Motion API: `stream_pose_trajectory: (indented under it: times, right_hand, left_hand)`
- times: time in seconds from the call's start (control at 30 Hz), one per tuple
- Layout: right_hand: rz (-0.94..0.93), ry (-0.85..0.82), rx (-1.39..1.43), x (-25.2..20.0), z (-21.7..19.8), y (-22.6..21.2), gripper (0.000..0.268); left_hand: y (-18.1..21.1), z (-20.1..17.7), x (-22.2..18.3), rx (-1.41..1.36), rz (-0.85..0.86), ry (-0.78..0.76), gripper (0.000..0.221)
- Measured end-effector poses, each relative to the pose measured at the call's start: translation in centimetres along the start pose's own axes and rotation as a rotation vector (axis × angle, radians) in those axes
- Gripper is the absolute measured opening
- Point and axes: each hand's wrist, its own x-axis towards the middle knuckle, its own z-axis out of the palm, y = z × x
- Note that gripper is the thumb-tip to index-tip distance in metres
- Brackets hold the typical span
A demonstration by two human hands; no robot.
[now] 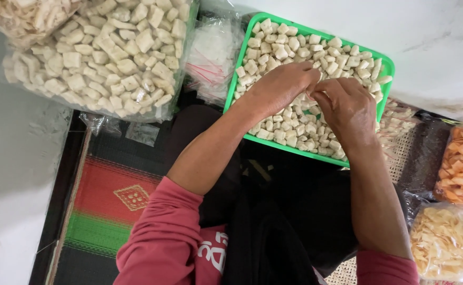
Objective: Packaging small cube-shaped snacks into small plastic bags from a tray.
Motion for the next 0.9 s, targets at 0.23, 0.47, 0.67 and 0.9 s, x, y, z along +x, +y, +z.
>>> stream_pose_trajectory:
  times: [0.23,0.47,0.67,0.9]
  right_hand:
    - [-0.023,-0.08,0.091,0.6,-1.1,-0.7,0.018]
    - [0.026,-0.115,0.067,-0.2,-1.6,0.1,0.032]
    - [0.09,-0.073,0.133,-0.1,-1.8,-0.2,0.026]
    - [0.229,-0.189,0.298,0.6,-3.1,-1.2,0.021]
  left_hand:
    - [-1.5,0.9,0.0,-0.004,0.004,0.011,0.022]
    - [-1.1,0.7,-0.2,-0.13,-0.04,-0.001,0.025]
    - [-1.9,1.3,-0.4,-0.149,-0.058,-0.034,0.025]
    - [-1.1,1.2,-0.5,-0.149,-0.042,-0.089,0.027]
